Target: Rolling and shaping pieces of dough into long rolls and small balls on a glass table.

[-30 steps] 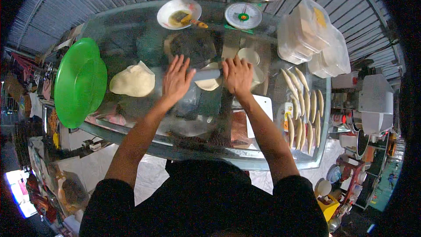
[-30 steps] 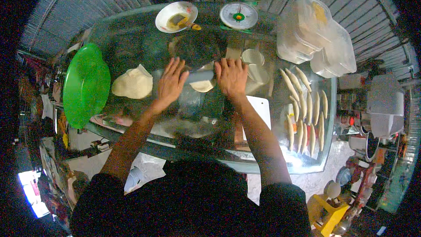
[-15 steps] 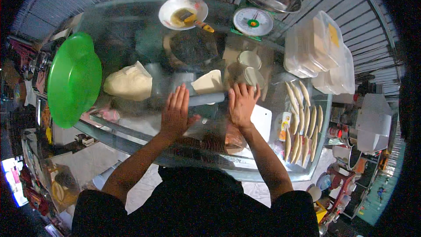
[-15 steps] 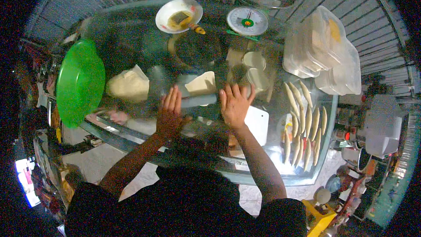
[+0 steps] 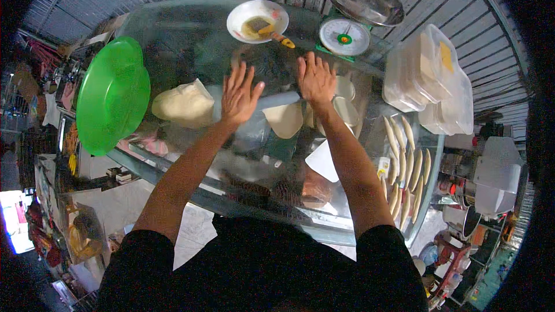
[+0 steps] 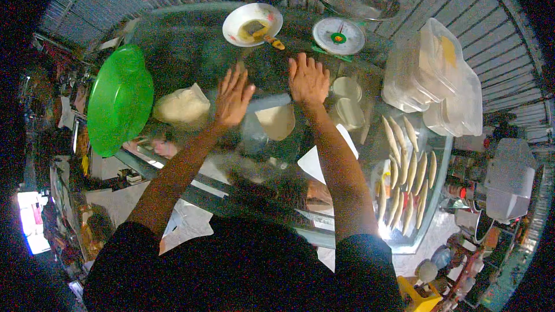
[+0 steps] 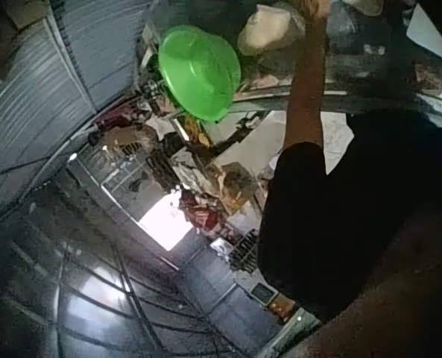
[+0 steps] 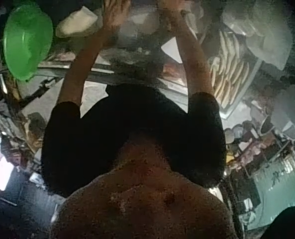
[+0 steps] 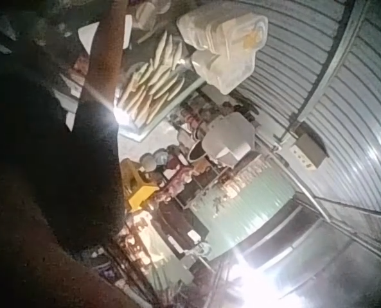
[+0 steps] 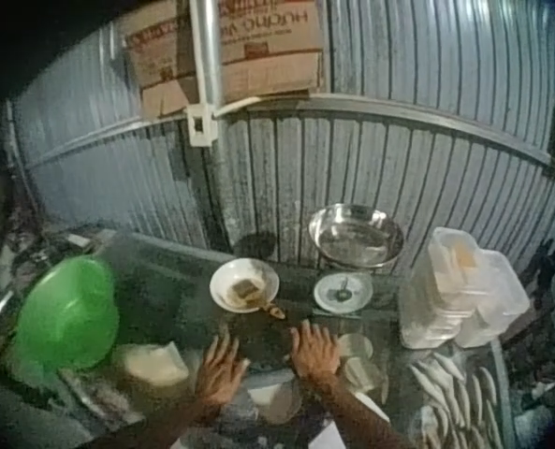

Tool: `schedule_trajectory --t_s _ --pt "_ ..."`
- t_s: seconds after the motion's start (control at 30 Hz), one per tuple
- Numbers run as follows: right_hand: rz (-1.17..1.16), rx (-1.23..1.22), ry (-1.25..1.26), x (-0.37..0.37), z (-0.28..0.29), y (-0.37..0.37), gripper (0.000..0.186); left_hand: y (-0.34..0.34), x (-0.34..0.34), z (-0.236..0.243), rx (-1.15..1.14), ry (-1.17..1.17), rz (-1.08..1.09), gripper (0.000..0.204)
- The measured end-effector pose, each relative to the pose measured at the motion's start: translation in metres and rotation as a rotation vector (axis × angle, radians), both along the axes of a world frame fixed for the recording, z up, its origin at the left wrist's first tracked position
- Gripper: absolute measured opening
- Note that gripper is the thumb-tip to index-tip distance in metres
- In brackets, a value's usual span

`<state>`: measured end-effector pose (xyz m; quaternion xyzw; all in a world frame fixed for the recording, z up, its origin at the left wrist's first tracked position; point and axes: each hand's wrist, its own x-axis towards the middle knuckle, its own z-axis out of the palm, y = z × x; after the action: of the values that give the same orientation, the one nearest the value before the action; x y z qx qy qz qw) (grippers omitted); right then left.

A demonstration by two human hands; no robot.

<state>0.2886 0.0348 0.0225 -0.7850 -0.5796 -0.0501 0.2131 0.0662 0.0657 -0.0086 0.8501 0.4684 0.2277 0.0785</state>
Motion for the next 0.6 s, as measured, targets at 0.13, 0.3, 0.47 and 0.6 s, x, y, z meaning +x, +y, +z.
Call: schedule_trajectory --t_s 0.13,0.3,0.47,0.6 --pt "0.050 -0.096 0.017 -0.003 0.000 -0.049 0.033 -0.064 -0.009 0.004 0.095 -0.010 -0.186 0.072" --pt "0.080 0.066 -0.106 0.005 -0.017 -0.101 0.030 -0.114 -0.002 0.020 0.201 0.068 -0.221 0.086" --pt "0.024 0.060 -0.180 -0.004 -0.021 -0.137 0.027 -0.136 -0.009 0.016 0.193 0.112 -0.238 0.093" --pt "0.053 0.013 -0.143 -0.010 -0.022 -0.164 0.029 -0.148 -0.017 0.019 0.202 0.096 -0.292 0.092"
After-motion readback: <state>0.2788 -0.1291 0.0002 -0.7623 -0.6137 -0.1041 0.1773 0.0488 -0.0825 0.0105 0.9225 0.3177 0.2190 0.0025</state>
